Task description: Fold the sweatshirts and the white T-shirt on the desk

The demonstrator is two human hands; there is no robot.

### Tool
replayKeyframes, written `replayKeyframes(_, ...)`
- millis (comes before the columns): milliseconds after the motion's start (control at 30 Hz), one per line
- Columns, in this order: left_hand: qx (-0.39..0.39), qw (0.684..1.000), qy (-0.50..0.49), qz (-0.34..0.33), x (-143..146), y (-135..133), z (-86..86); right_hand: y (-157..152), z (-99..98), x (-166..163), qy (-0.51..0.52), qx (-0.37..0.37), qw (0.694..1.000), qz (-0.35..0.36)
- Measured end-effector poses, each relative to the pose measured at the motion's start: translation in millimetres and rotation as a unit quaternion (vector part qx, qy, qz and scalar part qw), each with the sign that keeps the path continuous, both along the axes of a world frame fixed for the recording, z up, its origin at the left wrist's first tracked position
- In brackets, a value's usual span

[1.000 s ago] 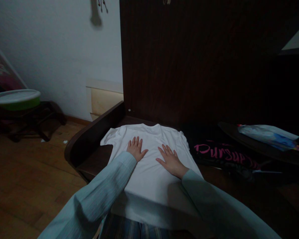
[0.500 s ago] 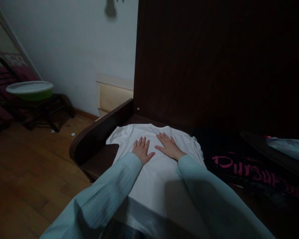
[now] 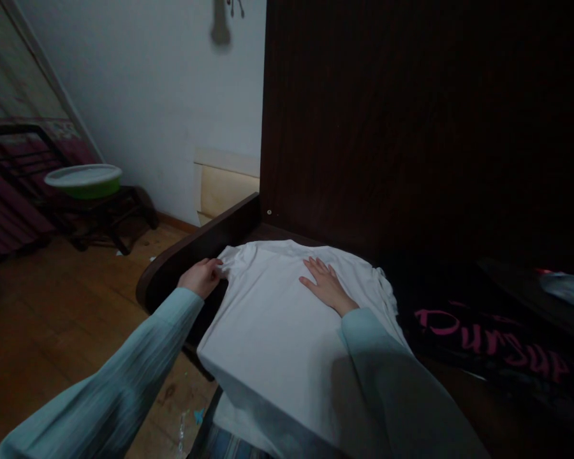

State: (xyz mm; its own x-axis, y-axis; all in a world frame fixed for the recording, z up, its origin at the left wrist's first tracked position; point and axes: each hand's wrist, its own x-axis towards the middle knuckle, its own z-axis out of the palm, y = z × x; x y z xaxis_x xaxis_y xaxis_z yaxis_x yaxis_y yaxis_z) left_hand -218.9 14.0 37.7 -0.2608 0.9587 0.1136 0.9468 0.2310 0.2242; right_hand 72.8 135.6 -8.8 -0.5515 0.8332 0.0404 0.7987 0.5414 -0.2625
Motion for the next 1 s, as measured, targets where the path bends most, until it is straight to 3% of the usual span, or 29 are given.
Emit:
replayKeyframes(133, -0.085, 0.994, 0.036, 0.052, -3.2, -7.2, -1.1, -1.7, -1.6, 3.3, 0.036, 0.001, 0.999, 0.005)
replayKeyframes(300, -0.098, 0.991, 0.074, 0.060, 6.7, -3.5, -10.0, -5.9, -0.8, 7.0, 0.068, 0.005, 0.998, 0.009)
replayKeyframes(433, -0.034, 0.993, 0.036, 0.109, 10.2, -2.8, -13.6, -6.4, -2.2, 8.4, 0.079, 0.011, 0.997, 0.012)
replayKeyframes(567, 0.097, 0.981, -0.091, 0.138, 13.6, -0.6, -21.8, -6.8, -1.4, 8.4, 0.081, 0.016, 0.996, 0.011)
replayKeyframes(633, 0.171, 0.952, -0.217, 0.132, 16.6, 3.0, -27.8, -7.5, -0.2, 8.2, 0.077, 0.015, 0.997, 0.007)
replayKeyframes(700, 0.219, 0.890, -0.379, 0.131, 20.9, 7.4, -32.4, -7.9, 0.2, 8.1, 0.074, 0.013, 0.997, 0.005)
replayKeyframes(767, 0.222, 0.812, -0.521, 0.138, 25.6, 11.9, -33.8, -7.5, -0.6, 8.2, 0.074, 0.015, 0.997, 0.004)
replayKeyframes(833, 0.200, 0.756, -0.608, 0.138, 29.1, 17.1, -32.1, -6.7, -2.3, 8.4, 0.076, 0.018, 0.997, 0.001)
replayKeyframes(933, 0.162, 0.727, -0.654, 0.132, 30.2, 27.4, -27.2, -5.9, -3.5, 8.2, 0.076, 0.018, 0.997, -0.001)
replayKeyframes(1000, 0.159, 0.752, -0.624, 0.143, 29.8, 34.2, -24.5, -6.1, -2.6, 7.9, 0.073, 0.014, 0.997, 0.001)
